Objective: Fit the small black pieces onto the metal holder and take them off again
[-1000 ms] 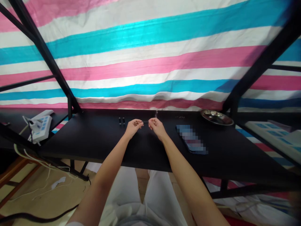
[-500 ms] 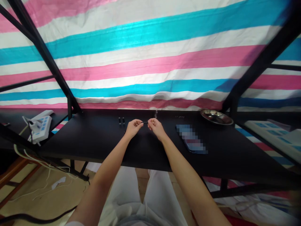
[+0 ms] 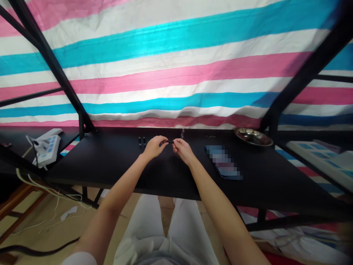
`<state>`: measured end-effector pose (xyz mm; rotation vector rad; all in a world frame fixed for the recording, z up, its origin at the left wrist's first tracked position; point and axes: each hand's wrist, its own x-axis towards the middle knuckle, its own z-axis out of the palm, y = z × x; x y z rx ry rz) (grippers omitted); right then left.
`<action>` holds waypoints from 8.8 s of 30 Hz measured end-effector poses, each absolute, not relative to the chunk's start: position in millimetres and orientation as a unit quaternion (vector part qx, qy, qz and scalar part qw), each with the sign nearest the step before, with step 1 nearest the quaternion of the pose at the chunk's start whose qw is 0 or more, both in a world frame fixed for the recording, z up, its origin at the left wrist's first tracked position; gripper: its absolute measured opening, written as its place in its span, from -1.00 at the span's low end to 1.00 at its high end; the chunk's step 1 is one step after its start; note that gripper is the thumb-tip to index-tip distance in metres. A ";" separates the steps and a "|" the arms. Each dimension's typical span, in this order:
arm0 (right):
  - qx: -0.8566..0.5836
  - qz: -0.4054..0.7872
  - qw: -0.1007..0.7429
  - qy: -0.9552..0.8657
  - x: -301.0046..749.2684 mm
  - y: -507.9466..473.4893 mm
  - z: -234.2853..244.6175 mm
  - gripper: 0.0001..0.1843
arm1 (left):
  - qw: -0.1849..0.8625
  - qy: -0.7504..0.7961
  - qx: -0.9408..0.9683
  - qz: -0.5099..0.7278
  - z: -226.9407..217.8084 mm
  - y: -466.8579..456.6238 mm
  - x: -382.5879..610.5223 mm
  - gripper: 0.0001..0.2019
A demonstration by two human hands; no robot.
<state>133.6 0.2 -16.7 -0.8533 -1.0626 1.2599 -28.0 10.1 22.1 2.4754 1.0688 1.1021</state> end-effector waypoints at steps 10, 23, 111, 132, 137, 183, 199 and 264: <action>-0.464 0.431 0.582 -0.511 134.3 1.8 -20.2 -0.66 | 0.016 0.351 0.926 0.136 85.8 58.5 -57.1 -0.93; -0.487 0.395 0.562 -0.539 135.1 2.7 -23.7 -0.71 | -0.063 0.414 0.908 0.018 74.1 82.5 -70.9 -0.93; -0.781 0.086 0.144 -0.602 144.1 8.6 -31.1 -0.38 | 0.000 0.480 0.830 0.283 8.7 40.5 34.5 -0.82; -0.754 0.093 0.121 -0.639 150.0 30.7 -30.5 -0.35 | 0.253 0.485 0.651 0.526 -12.4 17.9 -3.4 -0.85; -0.735 0.093 0.130 -0.659 145.9 15.6 -31.2 -0.42 | 0.282 0.483 0.630 0.539 -15.5 20.0 -3.3 -0.84; -0.427 0.430 0.587 -0.537 147.8 17.8 -26.5 -0.60 | 0.402 0.412 0.624 0.528 -23.8 25.4 -3.4 -0.80; -0.552 0.198 0.446 -0.676 144.1 4.7 -25.6 -0.59 | -0.053 0.416 0.906 0.063 91.5 45.1 -29.0 -0.89; -0.598 0.160 0.393 -0.680 144.8 6.0 -28.0 -0.67 | -0.092 0.401 0.881 0.235 16.6 39.9 -56.6 -0.66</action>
